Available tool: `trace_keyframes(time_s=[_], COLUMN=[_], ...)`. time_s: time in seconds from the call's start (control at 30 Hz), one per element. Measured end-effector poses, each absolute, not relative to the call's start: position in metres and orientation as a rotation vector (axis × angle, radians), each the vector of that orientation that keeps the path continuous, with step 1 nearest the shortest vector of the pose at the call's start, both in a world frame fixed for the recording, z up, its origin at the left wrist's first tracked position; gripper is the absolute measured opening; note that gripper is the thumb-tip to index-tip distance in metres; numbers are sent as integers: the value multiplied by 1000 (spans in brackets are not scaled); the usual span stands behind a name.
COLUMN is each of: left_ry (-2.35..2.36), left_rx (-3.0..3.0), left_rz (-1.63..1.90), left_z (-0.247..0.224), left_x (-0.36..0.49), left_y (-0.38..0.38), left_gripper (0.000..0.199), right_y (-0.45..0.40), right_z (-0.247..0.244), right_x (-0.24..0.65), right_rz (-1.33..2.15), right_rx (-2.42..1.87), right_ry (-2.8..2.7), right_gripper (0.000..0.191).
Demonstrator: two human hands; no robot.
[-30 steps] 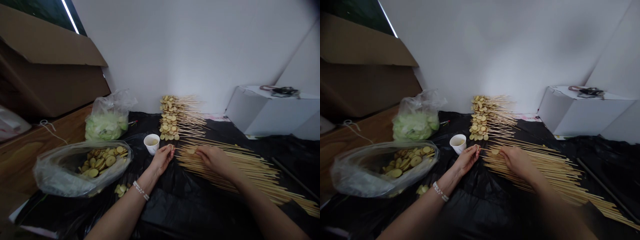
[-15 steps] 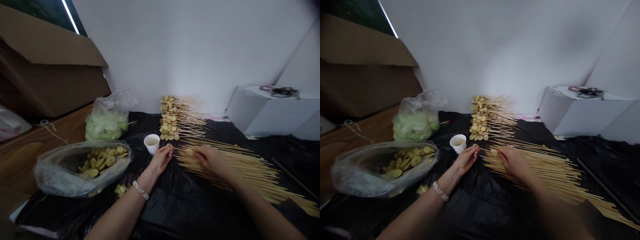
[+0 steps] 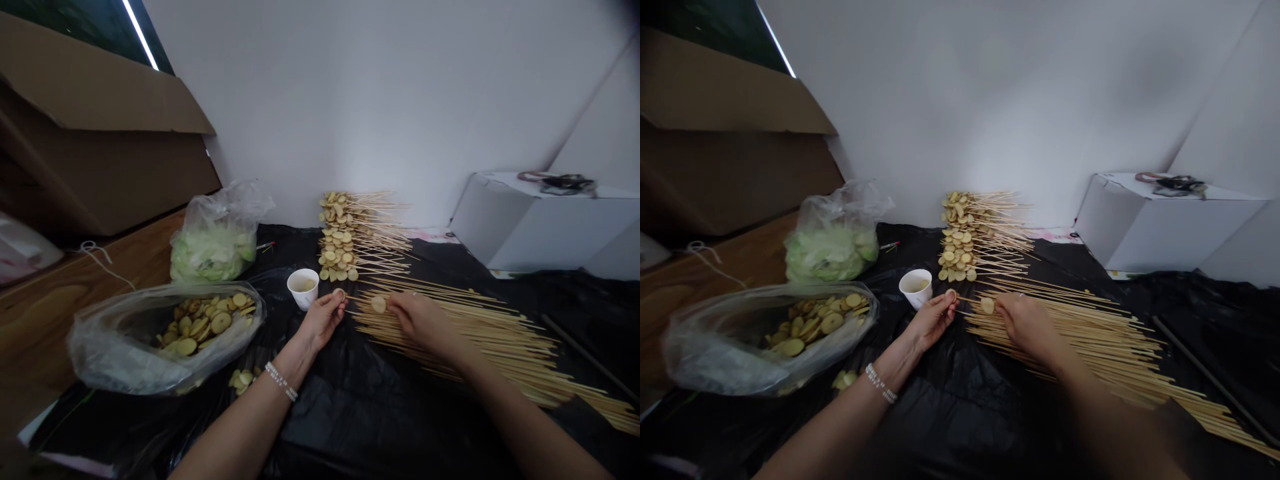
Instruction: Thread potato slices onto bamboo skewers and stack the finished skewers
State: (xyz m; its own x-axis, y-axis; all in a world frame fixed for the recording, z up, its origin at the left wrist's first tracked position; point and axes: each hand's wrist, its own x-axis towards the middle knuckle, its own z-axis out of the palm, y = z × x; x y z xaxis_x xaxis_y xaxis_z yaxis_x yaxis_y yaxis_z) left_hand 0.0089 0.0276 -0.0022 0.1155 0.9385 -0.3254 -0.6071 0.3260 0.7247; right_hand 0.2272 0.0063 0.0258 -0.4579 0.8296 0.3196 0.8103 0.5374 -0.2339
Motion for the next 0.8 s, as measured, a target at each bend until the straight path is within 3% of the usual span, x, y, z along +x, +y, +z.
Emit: trace_keyframes(time_s=[0.8], left_ry=[848], left_rx=[528], left_rz=[1166], left_z=[-3], left_x=[8], left_y=[27], left_gripper=[9], right_y=[5], right_z=[23], right_x=[224], right_rz=[224], right_rx=[-1331], right_ry=[-2377], right_gripper=[23])
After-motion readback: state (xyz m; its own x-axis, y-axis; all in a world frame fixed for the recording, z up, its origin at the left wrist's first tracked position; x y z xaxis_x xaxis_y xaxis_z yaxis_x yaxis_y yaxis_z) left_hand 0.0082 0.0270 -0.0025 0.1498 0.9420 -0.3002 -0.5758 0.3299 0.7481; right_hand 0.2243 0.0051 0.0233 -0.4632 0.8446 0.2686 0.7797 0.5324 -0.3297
